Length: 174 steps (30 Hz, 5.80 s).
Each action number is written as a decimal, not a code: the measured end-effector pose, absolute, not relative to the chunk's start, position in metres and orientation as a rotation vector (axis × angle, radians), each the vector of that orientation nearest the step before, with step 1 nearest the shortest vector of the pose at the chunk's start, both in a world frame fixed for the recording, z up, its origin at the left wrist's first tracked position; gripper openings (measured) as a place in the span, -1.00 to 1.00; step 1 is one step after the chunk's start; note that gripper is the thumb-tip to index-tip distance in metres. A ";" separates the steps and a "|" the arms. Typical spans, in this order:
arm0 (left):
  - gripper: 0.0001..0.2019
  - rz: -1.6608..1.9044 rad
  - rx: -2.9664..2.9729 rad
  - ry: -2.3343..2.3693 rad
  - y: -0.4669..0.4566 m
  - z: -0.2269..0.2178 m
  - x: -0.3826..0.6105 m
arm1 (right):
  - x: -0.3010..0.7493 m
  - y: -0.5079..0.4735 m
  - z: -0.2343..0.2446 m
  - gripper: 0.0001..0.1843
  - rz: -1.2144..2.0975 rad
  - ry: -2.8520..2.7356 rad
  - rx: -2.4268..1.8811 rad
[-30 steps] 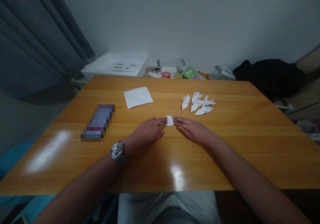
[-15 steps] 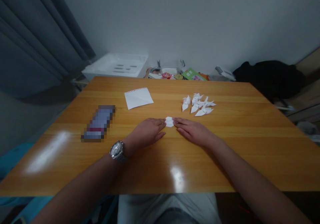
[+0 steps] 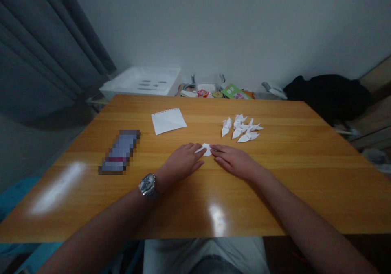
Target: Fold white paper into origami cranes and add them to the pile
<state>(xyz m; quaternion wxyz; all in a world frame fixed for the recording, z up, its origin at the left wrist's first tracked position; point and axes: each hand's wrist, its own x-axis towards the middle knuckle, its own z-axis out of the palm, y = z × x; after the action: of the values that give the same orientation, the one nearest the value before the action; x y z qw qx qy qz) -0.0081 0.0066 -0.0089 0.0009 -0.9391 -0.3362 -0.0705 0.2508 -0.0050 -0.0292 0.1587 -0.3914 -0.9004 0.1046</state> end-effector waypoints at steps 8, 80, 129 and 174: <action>-0.66 -0.318 -3.009 -1.069 0.012 -0.010 -0.003 | 0.248 -0.005 -0.029 -0.61 0.233 -2.565 -1.099; -0.72 -0.834 -3.091 -1.400 0.016 -0.012 0.002 | 0.228 -0.005 -0.030 -0.83 0.596 -1.955 -1.374; -0.76 -0.396 -2.997 -1.093 0.014 -0.014 0.007 | 0.239 0.002 -0.031 -0.91 0.341 -2.387 -0.992; -0.89 -0.832 -3.064 -1.421 0.018 -0.024 0.015 | 0.233 0.000 -0.037 -0.68 0.528 -2.137 -1.196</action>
<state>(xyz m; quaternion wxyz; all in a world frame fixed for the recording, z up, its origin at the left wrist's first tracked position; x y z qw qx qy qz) 0.0148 0.0176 -0.0240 -0.1677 -0.8683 -0.4028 -0.2359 0.2326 -0.0003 -0.0366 0.3128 -0.4535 -0.8102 0.2003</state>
